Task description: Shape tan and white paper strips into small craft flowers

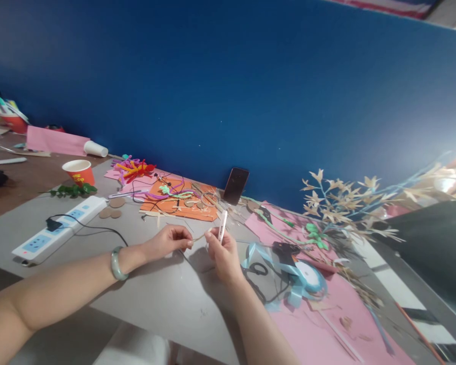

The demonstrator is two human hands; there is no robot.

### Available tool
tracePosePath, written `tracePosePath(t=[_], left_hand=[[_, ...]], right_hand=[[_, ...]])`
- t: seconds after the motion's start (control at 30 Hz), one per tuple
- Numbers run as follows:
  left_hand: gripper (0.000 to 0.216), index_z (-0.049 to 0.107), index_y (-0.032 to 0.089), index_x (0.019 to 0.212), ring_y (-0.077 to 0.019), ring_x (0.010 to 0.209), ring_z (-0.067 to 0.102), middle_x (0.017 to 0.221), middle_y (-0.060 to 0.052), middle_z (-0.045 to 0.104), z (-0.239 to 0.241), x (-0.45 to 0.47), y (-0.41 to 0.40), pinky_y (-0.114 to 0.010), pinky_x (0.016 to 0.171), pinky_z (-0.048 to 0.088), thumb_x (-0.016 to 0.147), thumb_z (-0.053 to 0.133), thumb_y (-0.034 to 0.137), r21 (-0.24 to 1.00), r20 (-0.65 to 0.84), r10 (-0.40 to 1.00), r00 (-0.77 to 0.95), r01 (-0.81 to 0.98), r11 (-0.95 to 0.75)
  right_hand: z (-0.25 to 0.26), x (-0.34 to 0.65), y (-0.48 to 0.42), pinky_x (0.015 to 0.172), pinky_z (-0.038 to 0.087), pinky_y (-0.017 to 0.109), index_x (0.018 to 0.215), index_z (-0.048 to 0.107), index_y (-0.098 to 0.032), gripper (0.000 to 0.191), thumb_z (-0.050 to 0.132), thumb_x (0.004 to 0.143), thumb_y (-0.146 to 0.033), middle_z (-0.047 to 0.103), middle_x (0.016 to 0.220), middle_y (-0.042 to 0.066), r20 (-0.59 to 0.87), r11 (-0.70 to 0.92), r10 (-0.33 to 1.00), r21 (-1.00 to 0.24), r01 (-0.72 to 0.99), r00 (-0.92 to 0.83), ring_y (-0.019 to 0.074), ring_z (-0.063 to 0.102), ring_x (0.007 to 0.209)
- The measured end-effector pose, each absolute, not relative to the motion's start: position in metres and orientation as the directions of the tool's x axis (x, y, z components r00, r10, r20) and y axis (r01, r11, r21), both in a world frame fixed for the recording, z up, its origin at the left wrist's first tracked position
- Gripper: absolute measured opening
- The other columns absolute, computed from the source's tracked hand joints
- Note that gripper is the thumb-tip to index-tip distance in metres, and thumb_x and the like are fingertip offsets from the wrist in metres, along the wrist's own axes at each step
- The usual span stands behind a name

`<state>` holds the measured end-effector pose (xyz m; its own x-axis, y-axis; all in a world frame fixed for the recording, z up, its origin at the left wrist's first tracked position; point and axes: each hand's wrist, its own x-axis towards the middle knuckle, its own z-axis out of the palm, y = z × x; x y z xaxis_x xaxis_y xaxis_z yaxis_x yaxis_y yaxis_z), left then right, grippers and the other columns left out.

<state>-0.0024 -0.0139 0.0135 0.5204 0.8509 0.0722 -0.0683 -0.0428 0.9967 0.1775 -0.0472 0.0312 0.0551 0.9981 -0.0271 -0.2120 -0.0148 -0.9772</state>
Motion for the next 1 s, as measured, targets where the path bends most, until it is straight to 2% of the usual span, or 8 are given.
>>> tracePosePath(t=[0.13,0.27,0.37,0.57,0.8,0.9,1.0], left_hand=[[0.033,0.065,0.011,0.085,-0.0113,0.065,0.055,0.076,-0.005,0.064,0.018,-0.002,-0.018,-0.023,0.06,0.043,0.068,0.073,0.039,0.997,0.084,0.863,0.499,-0.042,-0.072],[0.024,0.068,0.014,0.085,-0.0155,0.079,0.058,0.087,-0.007,0.066,0.024,-0.005,-0.019,-0.026,0.071,0.045,0.074,0.068,0.035,0.961,0.211,0.857,0.47,0.063,-0.271],[0.02,0.068,0.015,0.081,-0.0176,0.087,0.059,0.091,-0.008,0.065,0.026,-0.006,-0.02,-0.028,0.08,0.045,0.078,0.065,0.034,0.924,0.295,0.828,0.477,0.077,-0.374],[0.017,0.067,0.014,0.076,-0.0187,0.095,0.059,0.104,-0.009,0.061,0.027,-0.005,-0.025,-0.026,0.077,0.046,0.079,0.063,0.03,0.926,0.276,0.828,0.489,0.096,-0.366],[0.016,0.066,0.014,0.075,-0.0169,0.09,0.059,0.096,-0.008,0.064,0.028,-0.005,-0.025,-0.026,0.078,0.046,0.079,0.062,0.029,0.905,0.323,0.812,0.486,0.093,-0.415],[0.016,0.066,0.014,0.074,-0.0148,0.083,0.059,0.093,-0.006,0.064,0.026,-0.005,-0.023,-0.024,0.074,0.046,0.079,0.061,0.028,0.92,0.3,0.805,0.512,0.069,-0.386],[0.015,0.067,0.014,0.073,-0.0138,0.08,0.058,0.091,-0.005,0.063,0.025,-0.005,-0.021,-0.023,0.068,0.045,0.077,0.063,0.027,0.95,0.243,0.813,0.528,0.041,-0.31]], right_hand=[[0.029,0.178,-0.048,0.038,0.016,0.02,0.072,0.052,-0.02,0.03,0.073,0.069,-0.04,0.031,0.044,-0.011,-0.023,-0.019,0.999,-0.993,-0.118,0.024,0.0045,0.022,0.039],[0.033,0.175,-0.053,0.04,0.016,0.021,0.067,0.053,-0.018,0.031,0.072,0.07,-0.043,0.034,0.044,-0.009,-0.027,-0.026,1.0,-0.996,0.091,-0.013,0.0054,0.025,0.04],[0.036,0.172,-0.055,0.04,0.018,0.022,0.066,0.053,-0.018,0.032,0.07,0.071,-0.045,0.033,0.043,-0.008,-0.021,-0.021,1.0,-0.984,0.177,-0.002,0.0064,0.026,0.041],[0.035,0.173,-0.054,0.04,0.018,0.021,0.065,0.051,-0.019,0.034,0.068,0.072,-0.047,0.029,0.046,-0.009,-0.006,-0.001,1.0,-0.98,0.198,-0.028,0.0065,0.025,0.042],[0.034,0.172,-0.055,0.04,0.018,0.021,0.066,0.049,-0.018,0.035,0.066,0.075,-0.047,0.034,0.045,-0.008,-0.018,-0.002,0.998,-0.971,0.237,-0.066,0.0061,0.027,0.042],[0.032,0.171,-0.054,0.04,0.017,0.021,0.066,0.046,-0.019,0.036,0.065,0.076,-0.047,0.032,0.046,-0.009,-0.036,-0.016,0.993,-0.984,0.175,-0.114,0.0057,0.026,0.042],[0.029,0.171,-0.054,0.04,0.015,0.02,0.069,0.045,-0.019,0.035,0.064,0.078,-0.047,0.03,0.047,-0.01,-0.07,-0.064,0.977,-0.997,0.04,-0.203,0.005,0.023,0.042]])
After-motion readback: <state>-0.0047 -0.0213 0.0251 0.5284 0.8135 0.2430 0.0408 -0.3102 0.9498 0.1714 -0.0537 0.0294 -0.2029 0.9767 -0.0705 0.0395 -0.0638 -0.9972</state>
